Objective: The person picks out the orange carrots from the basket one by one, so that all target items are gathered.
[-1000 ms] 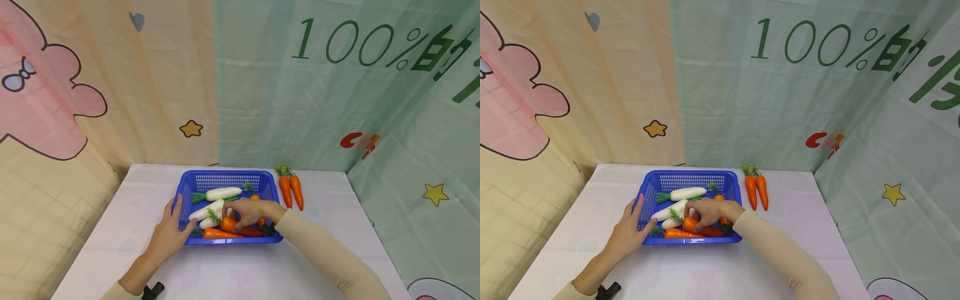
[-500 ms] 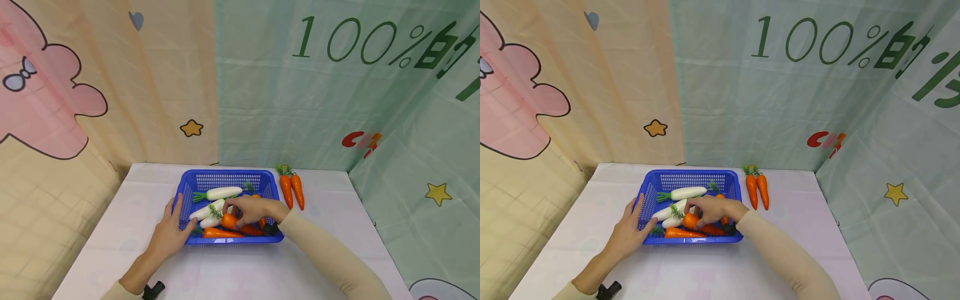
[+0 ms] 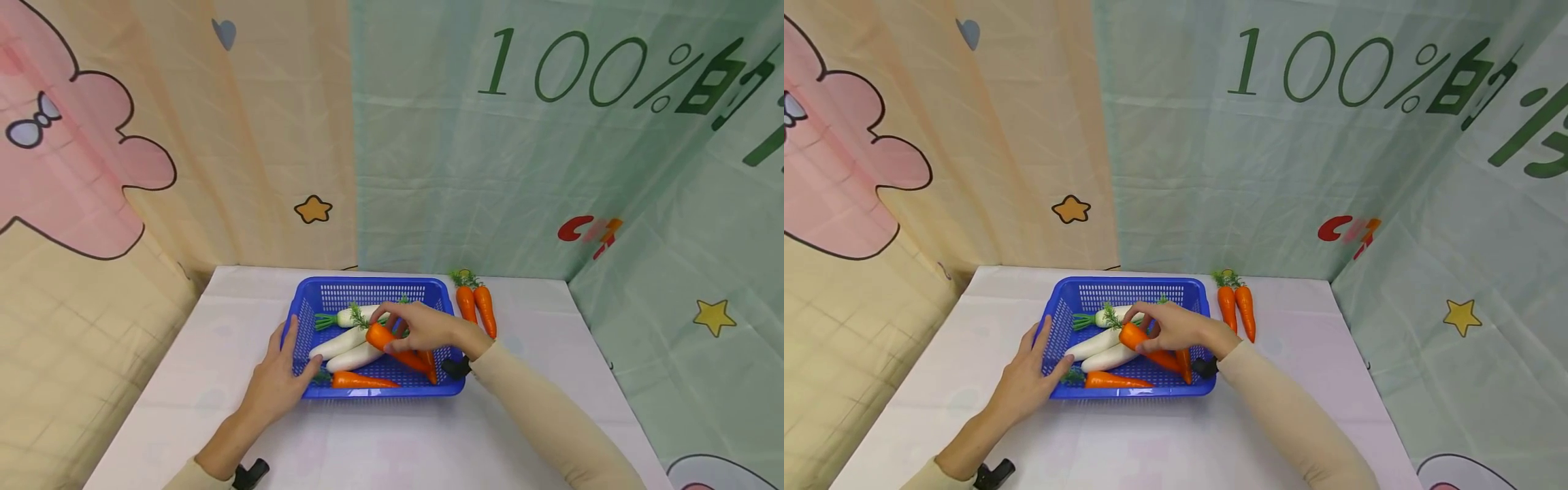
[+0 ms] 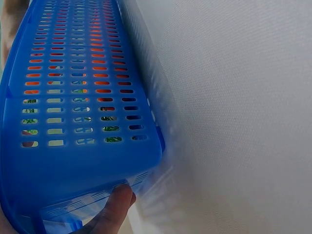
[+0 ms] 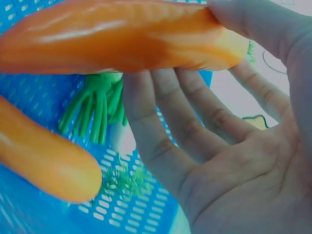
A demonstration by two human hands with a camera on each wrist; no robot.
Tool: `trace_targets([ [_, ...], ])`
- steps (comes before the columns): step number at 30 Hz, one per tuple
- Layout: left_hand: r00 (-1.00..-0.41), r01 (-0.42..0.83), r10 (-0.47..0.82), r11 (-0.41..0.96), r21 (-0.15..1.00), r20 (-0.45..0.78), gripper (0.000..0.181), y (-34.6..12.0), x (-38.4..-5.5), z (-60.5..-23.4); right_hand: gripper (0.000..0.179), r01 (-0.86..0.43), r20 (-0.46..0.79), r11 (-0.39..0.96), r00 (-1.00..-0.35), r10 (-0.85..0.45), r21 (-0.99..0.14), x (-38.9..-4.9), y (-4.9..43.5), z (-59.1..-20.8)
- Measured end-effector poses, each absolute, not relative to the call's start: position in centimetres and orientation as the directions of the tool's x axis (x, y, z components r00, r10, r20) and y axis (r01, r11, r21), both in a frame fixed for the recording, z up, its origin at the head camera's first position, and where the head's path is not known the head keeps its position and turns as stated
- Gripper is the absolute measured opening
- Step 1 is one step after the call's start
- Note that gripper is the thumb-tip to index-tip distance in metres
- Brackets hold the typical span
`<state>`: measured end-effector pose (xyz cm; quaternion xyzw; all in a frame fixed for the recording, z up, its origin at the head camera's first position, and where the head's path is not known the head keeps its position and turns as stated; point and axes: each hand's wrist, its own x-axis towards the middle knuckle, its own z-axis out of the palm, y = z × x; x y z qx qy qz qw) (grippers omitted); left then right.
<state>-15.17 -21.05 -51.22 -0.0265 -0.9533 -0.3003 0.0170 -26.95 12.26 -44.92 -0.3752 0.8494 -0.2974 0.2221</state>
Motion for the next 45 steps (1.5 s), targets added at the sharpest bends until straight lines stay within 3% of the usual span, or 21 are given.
trace_targets([
  [6,-0.996,0.083,0.044,0.819,0.567,0.083,0.102,-21.1,-15.2,-51.3,0.051,-0.498,-0.095,0.519,-0.651,-0.753,-0.695,-27.2,13.8,-44.3],
  [23,-0.997,0.067,0.040,0.815,0.576,0.060,0.102,-21.1,-15.0,-51.3,0.072,-0.504,0.014,0.536,-0.737,-0.676,-0.678,-27.8,18.4,-43.0],
  [35,-0.999,0.047,0.038,0.814,0.580,0.027,0.102,-21.0,-15.2,-50.9,0.060,-0.391,0.031,0.588,-0.850,-0.526,-0.708,-28.4,23.2,-42.8],
  [45,-0.999,0.044,0.036,0.816,0.576,0.025,0.102,-21.0,-15.1,-51.0,0.057,-0.289,0.062,0.614,-0.930,-0.363,-0.735,-29.3,26.9,-44.9],
])
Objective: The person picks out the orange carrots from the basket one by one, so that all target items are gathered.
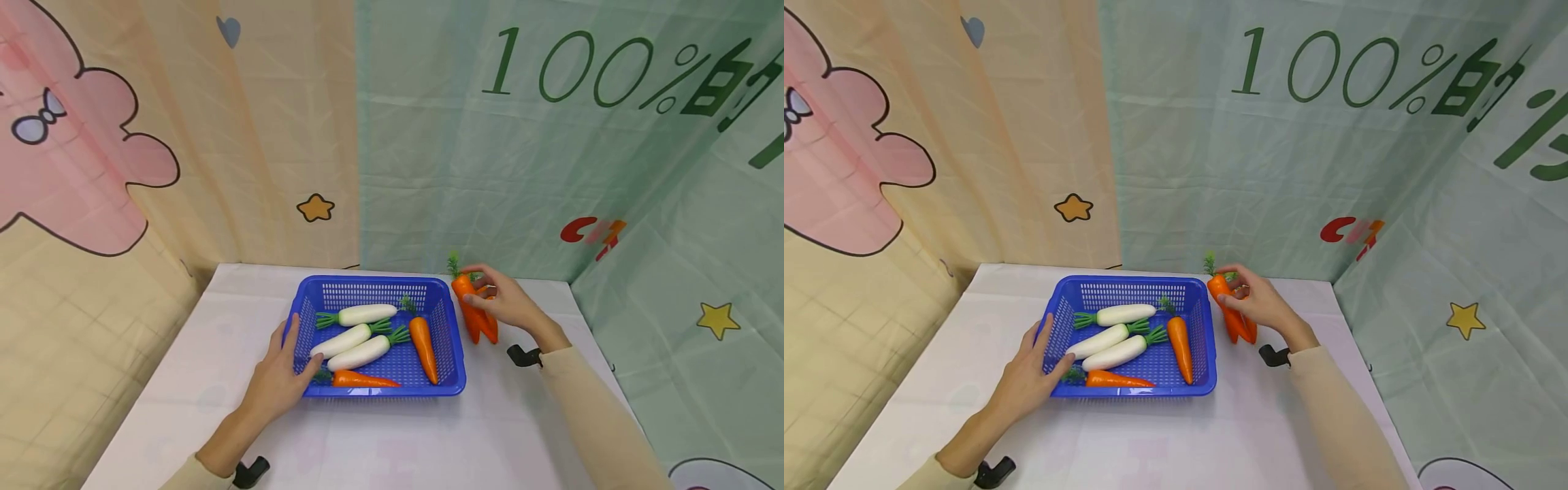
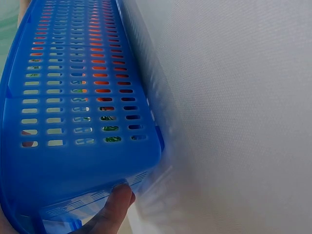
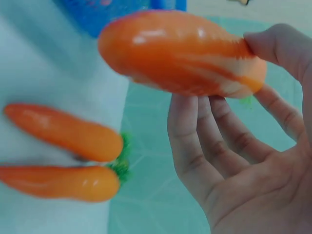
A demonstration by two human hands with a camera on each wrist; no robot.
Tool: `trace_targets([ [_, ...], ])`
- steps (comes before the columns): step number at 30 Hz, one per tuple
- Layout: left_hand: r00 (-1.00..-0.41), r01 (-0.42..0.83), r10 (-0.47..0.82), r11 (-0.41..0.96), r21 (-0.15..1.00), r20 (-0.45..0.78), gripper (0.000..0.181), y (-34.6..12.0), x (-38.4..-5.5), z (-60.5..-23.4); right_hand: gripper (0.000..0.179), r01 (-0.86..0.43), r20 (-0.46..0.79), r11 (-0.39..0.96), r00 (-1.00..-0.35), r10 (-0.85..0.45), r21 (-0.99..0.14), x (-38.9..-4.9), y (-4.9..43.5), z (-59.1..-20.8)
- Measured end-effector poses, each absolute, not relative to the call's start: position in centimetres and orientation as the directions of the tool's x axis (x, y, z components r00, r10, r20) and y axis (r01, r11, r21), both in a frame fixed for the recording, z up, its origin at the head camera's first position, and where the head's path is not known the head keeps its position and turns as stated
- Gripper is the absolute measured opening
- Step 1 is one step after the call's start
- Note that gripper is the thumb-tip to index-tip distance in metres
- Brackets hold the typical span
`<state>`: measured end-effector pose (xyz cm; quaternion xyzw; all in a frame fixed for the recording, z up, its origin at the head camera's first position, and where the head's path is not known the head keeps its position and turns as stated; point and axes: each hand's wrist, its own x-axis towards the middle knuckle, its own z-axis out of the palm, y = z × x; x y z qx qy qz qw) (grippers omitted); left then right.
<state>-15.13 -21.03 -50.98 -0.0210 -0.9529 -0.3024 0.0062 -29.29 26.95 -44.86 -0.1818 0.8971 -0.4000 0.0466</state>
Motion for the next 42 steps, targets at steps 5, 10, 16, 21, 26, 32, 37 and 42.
trace_targets([
  [5,-0.999,0.042,0.034,0.817,0.575,0.025,0.103,-21.1,-15.1,-51.1,0.060,-0.210,0.040,0.652,-0.963,-0.265,-0.728,-29.6,28.6,-46.3],
  [10,-0.999,0.042,0.033,0.818,0.574,0.025,0.102,-21.1,-15.1,-51.1,0.063,-0.149,0.025,0.692,-0.982,-0.186,-0.706,-29.7,30.1,-47.7],
  [16,-0.999,0.038,0.031,0.817,0.575,0.022,0.102,-21.1,-15.0,-51.0,0.065,-0.079,0.012,0.709,-0.995,-0.099,-0.700,-30.0,31.5,-49.0],
  [21,-0.999,0.032,0.028,0.816,0.577,0.016,0.102,-21.1,-15.0,-51.1,0.068,-0.038,0.016,0.722,-0.999,-0.037,-0.691,-30.3,32.5,-50.0],
  [26,-0.999,0.035,0.028,0.813,0.581,0.020,0.102,-21.1,-15.1,-51.2,0.070,0.003,0.005,0.739,-1.000,0.009,-0.674,-30.6,33.3,-51.0],
  [32,-0.999,0.038,0.027,0.812,0.582,0.027,0.102,-21.0,-15.2,-51.2,0.070,0.039,-0.009,0.758,-0.999,0.043,-0.651,-30.9,33.8,-52.2],
  [37,-0.999,0.036,0.026,0.810,0.585,0.026,0.102,-21.0,-15.2,-51.3,0.070,0.069,-0.030,0.764,-0.997,0.065,-0.641,-31.3,34.0,-52.8],
  [42,-0.999,0.035,0.024,0.812,0.583,0.027,0.102,-21.0,-15.2,-51.3,0.070,0.099,-0.052,0.759,-0.995,0.085,-0.643,-31.7,33.8,-53.3],
])
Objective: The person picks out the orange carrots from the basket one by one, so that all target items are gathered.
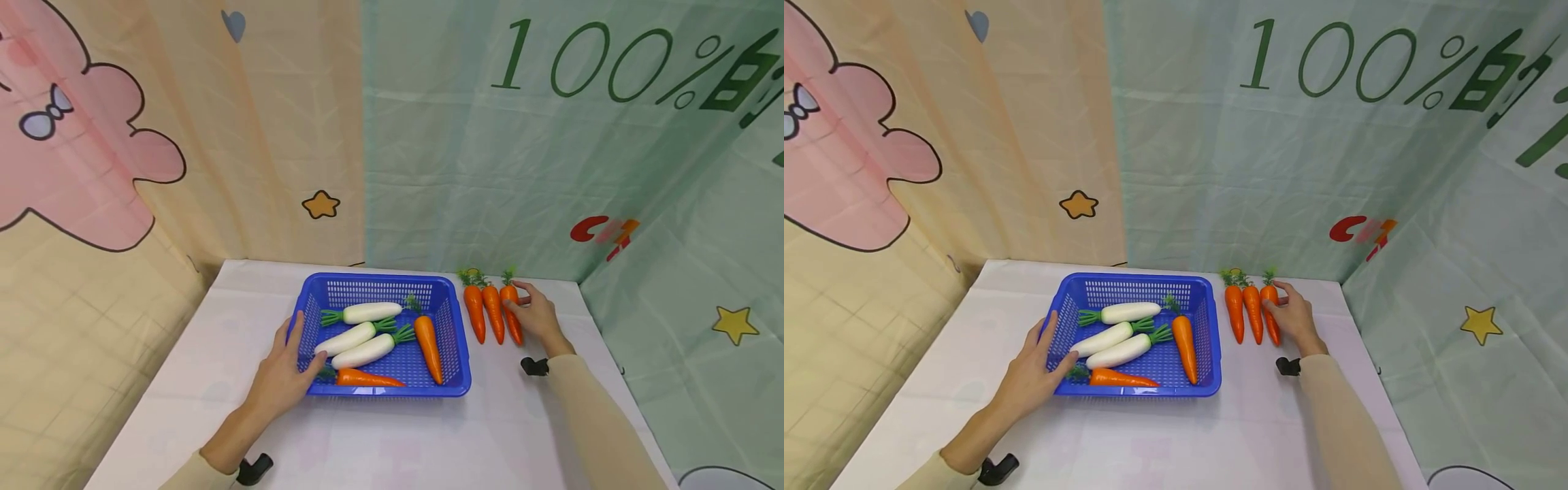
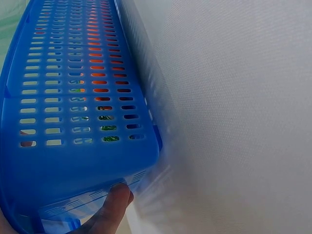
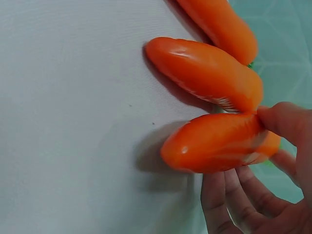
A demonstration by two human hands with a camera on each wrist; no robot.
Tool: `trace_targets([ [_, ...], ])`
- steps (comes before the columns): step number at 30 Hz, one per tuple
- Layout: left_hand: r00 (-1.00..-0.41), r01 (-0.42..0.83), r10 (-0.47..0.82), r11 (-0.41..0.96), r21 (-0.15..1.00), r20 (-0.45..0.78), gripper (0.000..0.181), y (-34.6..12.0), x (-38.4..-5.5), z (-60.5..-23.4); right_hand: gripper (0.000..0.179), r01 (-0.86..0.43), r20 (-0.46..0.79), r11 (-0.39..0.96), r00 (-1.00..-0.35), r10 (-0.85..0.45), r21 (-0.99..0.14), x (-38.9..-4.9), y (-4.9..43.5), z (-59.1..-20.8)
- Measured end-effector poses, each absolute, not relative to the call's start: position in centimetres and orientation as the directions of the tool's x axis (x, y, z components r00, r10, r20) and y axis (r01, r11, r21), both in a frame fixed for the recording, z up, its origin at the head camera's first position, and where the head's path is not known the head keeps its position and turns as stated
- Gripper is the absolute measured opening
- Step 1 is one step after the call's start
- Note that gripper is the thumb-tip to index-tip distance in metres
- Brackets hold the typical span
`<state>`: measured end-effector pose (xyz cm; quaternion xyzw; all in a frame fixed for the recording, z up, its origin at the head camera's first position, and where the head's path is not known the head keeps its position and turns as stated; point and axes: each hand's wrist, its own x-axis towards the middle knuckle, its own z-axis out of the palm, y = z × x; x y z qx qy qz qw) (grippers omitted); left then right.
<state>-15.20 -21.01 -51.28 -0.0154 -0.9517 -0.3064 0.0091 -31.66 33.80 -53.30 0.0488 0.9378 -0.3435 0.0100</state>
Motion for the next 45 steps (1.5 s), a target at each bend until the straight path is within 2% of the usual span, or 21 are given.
trace_targets([
  [23,-0.999,0.051,0.032,0.810,0.585,0.042,0.101,-21.0,-15.2,-51.3,0.072,0.127,-0.052,0.780,-0.991,0.120,-0.612,-31.5,33.6,-53.9],
  [36,-0.999,0.047,0.030,0.811,0.584,0.039,0.102,-21.0,-15.2,-51.1,0.067,0.121,0.029,0.779,-0.984,0.175,-0.615,-31.2,32.7,-53.0],
  [45,-0.999,0.050,0.029,0.808,0.587,0.045,0.101,-21.0,-15.2,-51.1,0.060,0.001,0.165,0.802,-0.978,0.124,-0.597,-30.7,31.2,-51.5],
])
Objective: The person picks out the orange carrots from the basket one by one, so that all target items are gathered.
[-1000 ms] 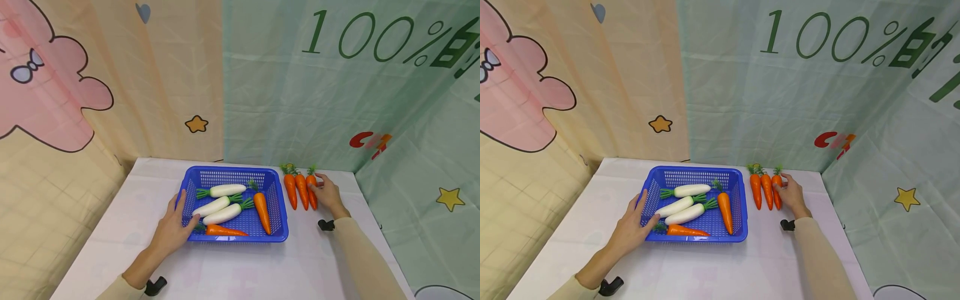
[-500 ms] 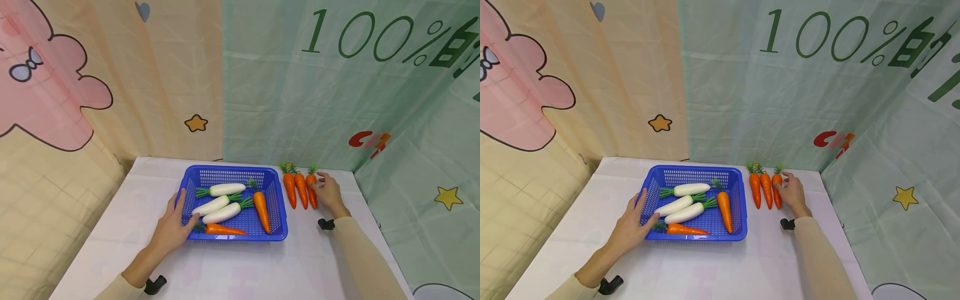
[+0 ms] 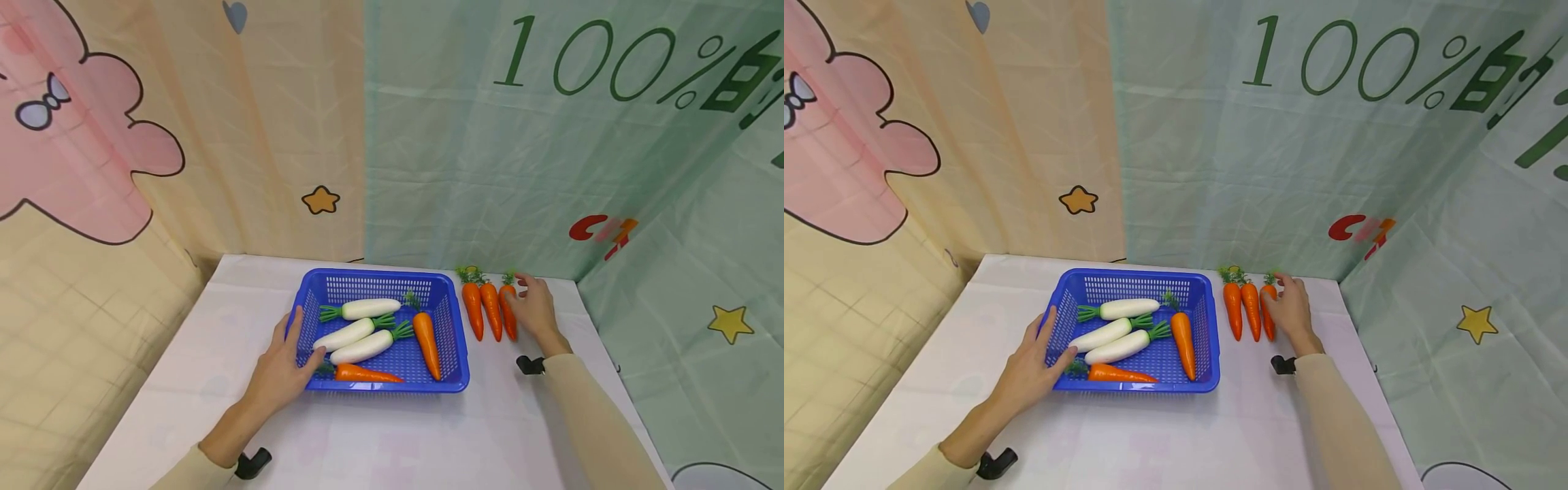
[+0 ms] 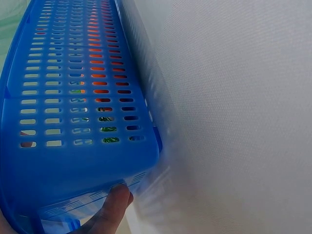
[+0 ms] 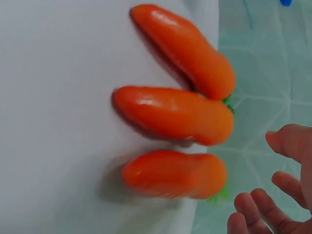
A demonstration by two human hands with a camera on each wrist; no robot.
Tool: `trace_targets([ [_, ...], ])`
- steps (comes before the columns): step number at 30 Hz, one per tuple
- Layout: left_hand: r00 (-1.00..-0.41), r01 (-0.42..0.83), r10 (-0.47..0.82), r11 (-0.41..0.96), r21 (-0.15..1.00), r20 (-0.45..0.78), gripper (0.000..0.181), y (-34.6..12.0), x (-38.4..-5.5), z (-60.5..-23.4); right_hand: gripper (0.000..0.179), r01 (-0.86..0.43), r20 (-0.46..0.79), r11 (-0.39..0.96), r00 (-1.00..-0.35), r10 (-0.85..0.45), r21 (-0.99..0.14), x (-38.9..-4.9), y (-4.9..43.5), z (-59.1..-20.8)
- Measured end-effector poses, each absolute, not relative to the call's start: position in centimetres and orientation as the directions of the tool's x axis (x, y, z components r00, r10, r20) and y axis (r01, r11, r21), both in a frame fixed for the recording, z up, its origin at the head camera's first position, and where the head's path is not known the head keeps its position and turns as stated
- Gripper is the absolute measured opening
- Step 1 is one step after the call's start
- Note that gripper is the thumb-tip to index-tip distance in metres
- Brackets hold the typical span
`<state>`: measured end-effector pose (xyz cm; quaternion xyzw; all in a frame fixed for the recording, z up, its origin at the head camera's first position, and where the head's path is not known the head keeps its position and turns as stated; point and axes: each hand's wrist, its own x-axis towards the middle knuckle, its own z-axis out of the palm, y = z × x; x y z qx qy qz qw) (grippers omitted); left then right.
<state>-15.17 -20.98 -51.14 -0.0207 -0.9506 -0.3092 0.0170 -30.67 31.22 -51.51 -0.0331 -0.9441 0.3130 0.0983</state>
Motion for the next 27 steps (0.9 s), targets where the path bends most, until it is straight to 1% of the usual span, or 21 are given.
trace_targets([
  [8,-0.998,0.052,0.028,0.813,0.580,0.051,0.101,-21.0,-15.2,-51.3,0.058,-0.120,0.259,0.807,-0.965,0.042,-0.578,-30.4,29.2,-49.8],
  [13,-0.998,0.059,0.030,0.810,0.584,0.059,0.101,-21.0,-15.2,-51.3,0.056,-0.198,0.293,0.805,-0.956,-0.031,-0.559,-29.9,27.5,-48.7],
  [21,-0.999,0.041,0.025,0.810,0.586,0.036,0.102,-21.0,-15.3,-51.2,0.055,-0.273,0.286,0.810,-0.948,-0.137,-0.519,-28.8,24.3,-47.2],
  [27,-1.000,0.031,0.025,0.809,0.587,0.019,0.102,-21.0,-15.3,-51.1,0.058,-0.341,0.277,0.814,-0.933,-0.231,-0.471,-27.8,22.1,-46.2],
])
